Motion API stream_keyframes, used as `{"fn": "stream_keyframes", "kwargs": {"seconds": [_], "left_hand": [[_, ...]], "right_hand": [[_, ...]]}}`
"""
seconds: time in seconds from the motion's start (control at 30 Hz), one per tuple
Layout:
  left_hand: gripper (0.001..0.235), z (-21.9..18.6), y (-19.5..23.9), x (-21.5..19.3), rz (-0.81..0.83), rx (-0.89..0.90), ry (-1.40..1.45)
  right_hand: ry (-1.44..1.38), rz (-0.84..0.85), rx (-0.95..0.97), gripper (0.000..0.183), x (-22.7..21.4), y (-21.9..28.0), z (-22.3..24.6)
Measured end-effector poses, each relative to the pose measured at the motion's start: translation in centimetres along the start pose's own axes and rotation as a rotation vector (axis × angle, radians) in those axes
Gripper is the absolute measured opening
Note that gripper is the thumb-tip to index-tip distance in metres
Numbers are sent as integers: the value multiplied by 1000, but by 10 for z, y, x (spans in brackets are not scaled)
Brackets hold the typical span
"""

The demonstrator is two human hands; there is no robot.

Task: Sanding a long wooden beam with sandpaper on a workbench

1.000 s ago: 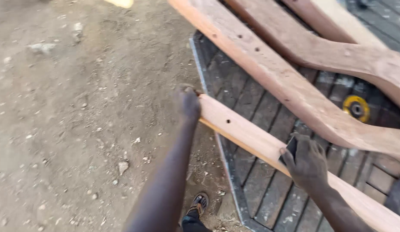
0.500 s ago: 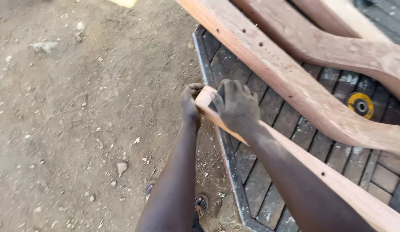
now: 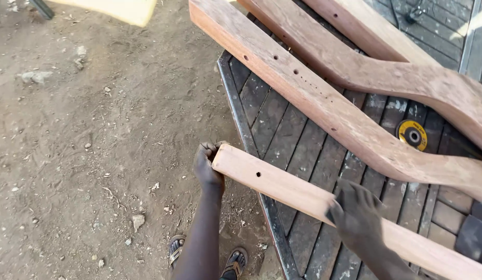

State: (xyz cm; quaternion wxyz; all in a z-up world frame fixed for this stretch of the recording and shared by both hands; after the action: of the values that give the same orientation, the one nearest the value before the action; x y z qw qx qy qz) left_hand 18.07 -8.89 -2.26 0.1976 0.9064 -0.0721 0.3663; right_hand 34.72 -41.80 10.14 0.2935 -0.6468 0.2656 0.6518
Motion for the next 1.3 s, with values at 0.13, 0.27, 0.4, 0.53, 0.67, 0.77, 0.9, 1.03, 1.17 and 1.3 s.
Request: {"fn": "stream_keyframes", "kwargs": {"seconds": [0.13, 0.27, 0.4, 0.53, 0.67, 0.77, 0.9, 1.03, 1.17, 1.3], "left_hand": [[18, 2, 2, -4, 22, -69, -79], [8, 8, -7, -3, -20, -33, -1], [16, -7, -9, 0, -44, 50, -204], [28, -13, 5, 14, -27, 55, -335], [13, -20, 4, 18, -126, -37, -102], [16, -5, -3, 8, -101, -55, -115], [18, 6, -12, -2, -74, -43, -108], [17, 10, -14, -10, -137, -33, -134], [15, 4, -11, -16, -106, 106, -361], [10, 15, -22, -27, -85, 280, -734]], "right_hand": [[-217, 216, -67, 59, -22, -63, 136], [-125, 1, -323, 60, -8, -117, 265], [-144, -348, -396, 56, 2, -131, 304], [-188, -334, -391, 40, -41, -87, 213], [-165, -63, -95, 52, -41, -40, 64], [-46, 24, 64, 61, -30, 1, -41], [-5, -35, 58, 46, -15, 0, -31], [-78, -3, -147, 42, -29, -68, 139], [-122, -273, -356, 52, 9, -113, 264], [-168, -265, -363, 67, -8, -116, 268]]}}
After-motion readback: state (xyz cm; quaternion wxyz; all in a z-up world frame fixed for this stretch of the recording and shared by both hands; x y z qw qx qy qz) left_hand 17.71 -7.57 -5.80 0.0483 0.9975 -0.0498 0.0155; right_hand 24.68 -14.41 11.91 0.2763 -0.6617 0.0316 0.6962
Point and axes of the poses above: each hand's wrist, its own y-axis away from the middle knuckle, its own x-axis out of the palm, z = x × y, the point moved 4 cm from there along -y, towards the middle knuckle, and after that the axes turned 6 degrees about x, right-handed, at the moved point
